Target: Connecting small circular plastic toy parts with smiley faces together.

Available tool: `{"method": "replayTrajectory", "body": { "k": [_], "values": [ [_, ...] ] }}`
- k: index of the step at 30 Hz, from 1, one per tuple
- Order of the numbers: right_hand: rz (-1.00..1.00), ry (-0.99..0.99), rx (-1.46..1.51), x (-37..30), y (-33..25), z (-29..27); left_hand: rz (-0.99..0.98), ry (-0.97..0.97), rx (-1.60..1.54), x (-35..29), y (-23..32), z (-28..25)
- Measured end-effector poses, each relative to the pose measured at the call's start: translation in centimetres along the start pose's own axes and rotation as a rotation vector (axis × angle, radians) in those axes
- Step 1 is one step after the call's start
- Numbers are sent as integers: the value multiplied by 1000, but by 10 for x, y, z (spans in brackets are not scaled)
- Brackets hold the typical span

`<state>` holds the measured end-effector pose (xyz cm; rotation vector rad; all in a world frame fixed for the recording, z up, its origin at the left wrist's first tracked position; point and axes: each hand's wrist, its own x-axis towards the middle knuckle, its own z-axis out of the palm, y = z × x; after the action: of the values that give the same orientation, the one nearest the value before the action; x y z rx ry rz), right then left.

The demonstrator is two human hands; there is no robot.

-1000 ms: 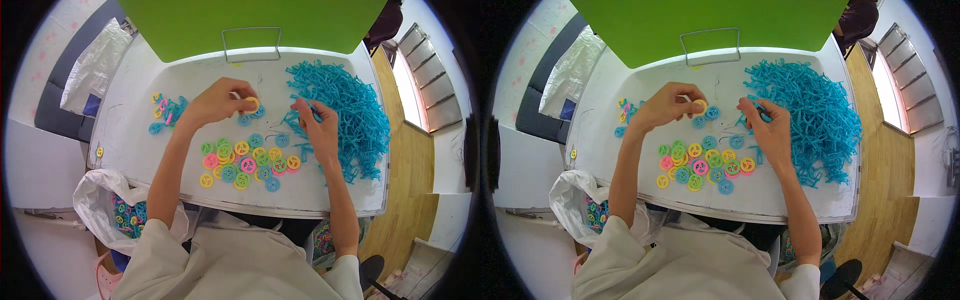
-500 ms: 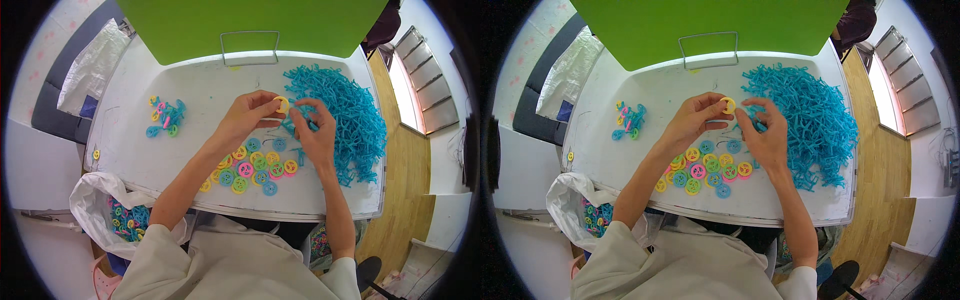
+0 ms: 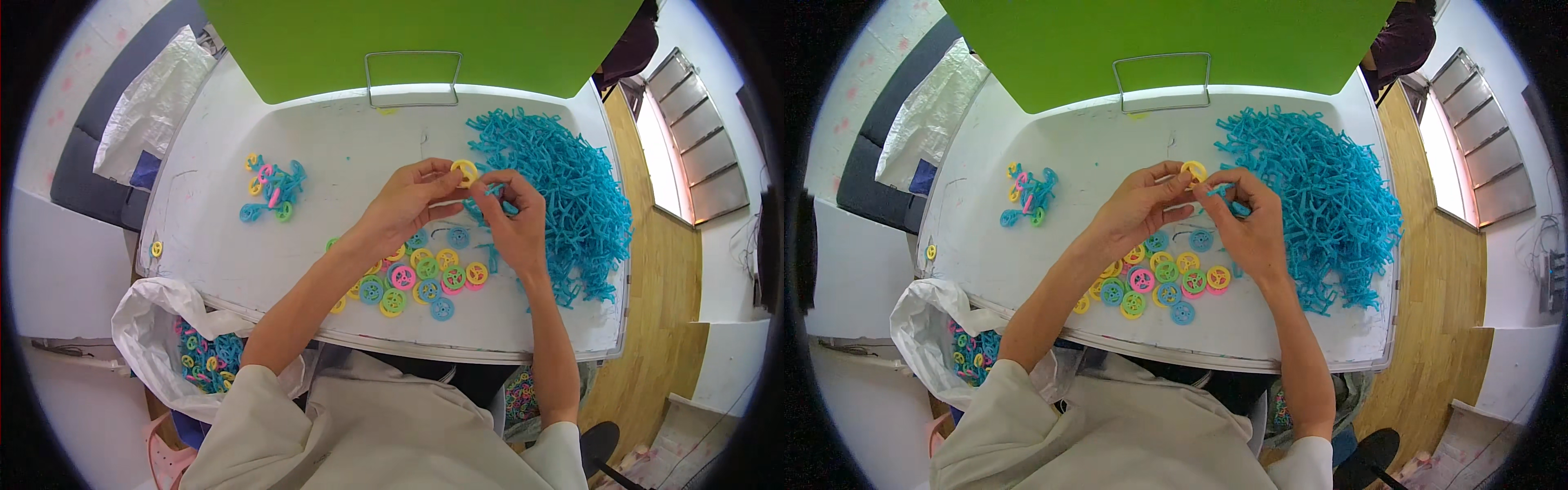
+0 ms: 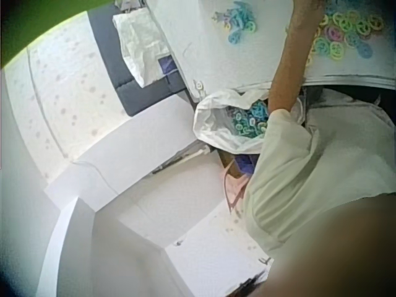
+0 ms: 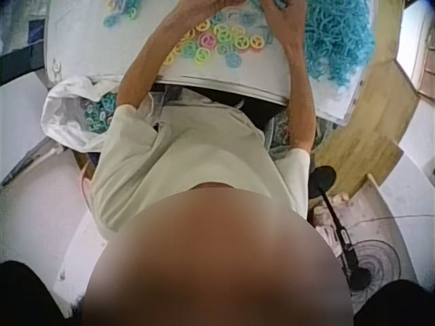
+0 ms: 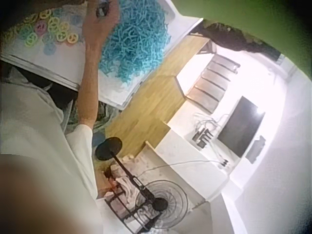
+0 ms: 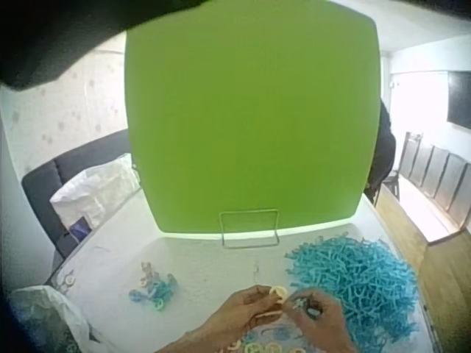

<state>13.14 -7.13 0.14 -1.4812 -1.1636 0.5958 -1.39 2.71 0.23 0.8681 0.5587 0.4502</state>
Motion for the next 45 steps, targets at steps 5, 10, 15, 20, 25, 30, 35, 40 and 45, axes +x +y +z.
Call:
{"method": "replayTrajectory", "body": {
  "k": [5,10,15,20,25,30,35,40,45],
  "values": [
    [-78,83,-45,1,4,5,-18,-90,-106,1,-4,-1],
    [65,48,53,4,9,1,140,-15,16,-1,-3,4],
    [125,-12,329,3,1,0,194,16,120,-2,-2,4],
    [178,-18,313,2,-2,-1,213,54,180,-5,1,7],
    [166,11,289,1,7,0,270,48,200,-1,-7,5],
    [210,-36,384,-2,12,7,297,164,303,-4,-6,9],
    [220,-82,395,1,12,2,253,153,216,-3,-5,4],
    [98,-72,269,1,15,4,187,124,236,-1,-7,2],
    [-27,-36,275,-1,18,10,148,99,167,0,-4,-5]
  ]
}}
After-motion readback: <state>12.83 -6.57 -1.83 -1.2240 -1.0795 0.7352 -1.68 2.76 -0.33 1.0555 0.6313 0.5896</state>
